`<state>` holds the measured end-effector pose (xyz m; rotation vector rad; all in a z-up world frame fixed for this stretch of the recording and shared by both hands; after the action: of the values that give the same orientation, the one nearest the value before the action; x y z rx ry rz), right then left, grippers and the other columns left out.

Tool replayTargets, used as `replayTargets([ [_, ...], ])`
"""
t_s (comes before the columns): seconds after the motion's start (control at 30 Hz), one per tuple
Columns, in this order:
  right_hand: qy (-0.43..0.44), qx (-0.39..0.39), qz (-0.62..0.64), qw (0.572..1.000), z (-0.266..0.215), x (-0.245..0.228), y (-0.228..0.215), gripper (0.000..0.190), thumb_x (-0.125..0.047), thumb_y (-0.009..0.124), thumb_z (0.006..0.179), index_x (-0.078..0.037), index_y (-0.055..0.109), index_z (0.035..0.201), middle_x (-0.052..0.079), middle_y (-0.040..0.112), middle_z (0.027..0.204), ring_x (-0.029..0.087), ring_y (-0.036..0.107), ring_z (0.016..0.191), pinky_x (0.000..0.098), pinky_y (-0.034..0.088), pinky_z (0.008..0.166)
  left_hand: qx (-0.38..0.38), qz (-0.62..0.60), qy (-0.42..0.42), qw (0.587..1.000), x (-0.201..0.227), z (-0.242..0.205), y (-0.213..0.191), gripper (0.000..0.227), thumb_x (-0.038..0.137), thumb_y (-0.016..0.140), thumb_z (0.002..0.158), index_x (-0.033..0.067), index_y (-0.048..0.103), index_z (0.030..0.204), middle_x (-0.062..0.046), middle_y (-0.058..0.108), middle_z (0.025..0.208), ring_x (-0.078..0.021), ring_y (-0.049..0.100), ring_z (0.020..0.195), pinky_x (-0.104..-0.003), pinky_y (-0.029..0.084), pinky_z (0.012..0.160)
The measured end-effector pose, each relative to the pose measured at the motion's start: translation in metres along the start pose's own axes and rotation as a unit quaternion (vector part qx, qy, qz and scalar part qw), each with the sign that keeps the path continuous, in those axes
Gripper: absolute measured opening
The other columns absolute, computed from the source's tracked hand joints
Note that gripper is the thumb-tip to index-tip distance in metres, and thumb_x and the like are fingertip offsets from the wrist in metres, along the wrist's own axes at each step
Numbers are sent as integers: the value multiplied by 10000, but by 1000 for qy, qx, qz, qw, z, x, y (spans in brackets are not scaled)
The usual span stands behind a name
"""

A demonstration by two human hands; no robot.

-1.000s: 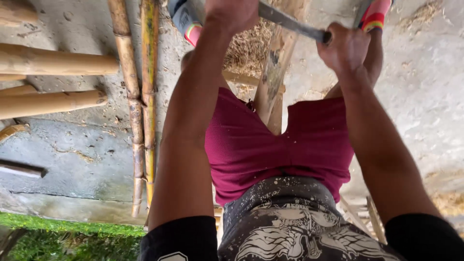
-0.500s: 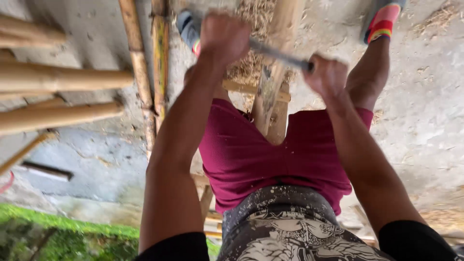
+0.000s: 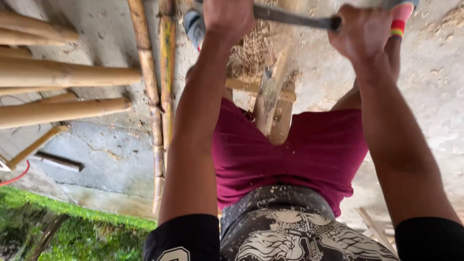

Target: The person uses a drawknife to shave the surface of a bamboo pole held between their legs. They repeatedly pull the tool along the pole to remove thin strips of material, rotating the pole to work different sides.

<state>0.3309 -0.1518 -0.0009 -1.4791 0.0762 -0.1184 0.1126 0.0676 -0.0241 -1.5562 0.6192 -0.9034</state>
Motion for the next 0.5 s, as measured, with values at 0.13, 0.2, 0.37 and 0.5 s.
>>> replayTargets([
  [0.13,50,-97,66,992,-75,-54,-19,331,-255,775,955,-166,631,671,6,538,533,177,512,436,333,372,437,-60,-20,36,997,33,-84,-3,80,146,724,695,152,679,630,-48,652,584,-213,646,517,-406,526,518],
  [0.2,66,-109,95,987,-91,-71,-20,354,-262,779,971,-152,627,670,29,554,528,192,532,461,341,390,460,-86,-46,63,993,39,-105,-3,101,112,711,741,145,671,654,-42,651,600,-214,643,544,-397,528,550],
  [0.37,49,-175,19,983,-71,-55,0,362,-333,759,1011,-143,665,718,-1,565,531,158,540,406,339,396,385,-73,-55,33,995,11,-71,10,25,169,717,744,149,720,759,-82,708,715,-241,701,608,-433,543,484],
  [0.5,53,-195,33,979,-81,-66,-14,283,-359,762,970,-141,710,798,36,598,561,216,590,467,373,438,440,-128,-91,22,987,18,-91,8,78,229,723,730,161,751,757,-75,721,720,-260,722,672,-468,579,627],
])
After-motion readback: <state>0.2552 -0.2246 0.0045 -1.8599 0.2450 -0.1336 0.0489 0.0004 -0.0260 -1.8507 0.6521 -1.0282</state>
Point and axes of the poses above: each hand's wrist, its own z-axis towards the middle knuckle, its own y-axis out of the palm, x = y × z, the point moved 5 cm from there along z, towards the middle knuckle
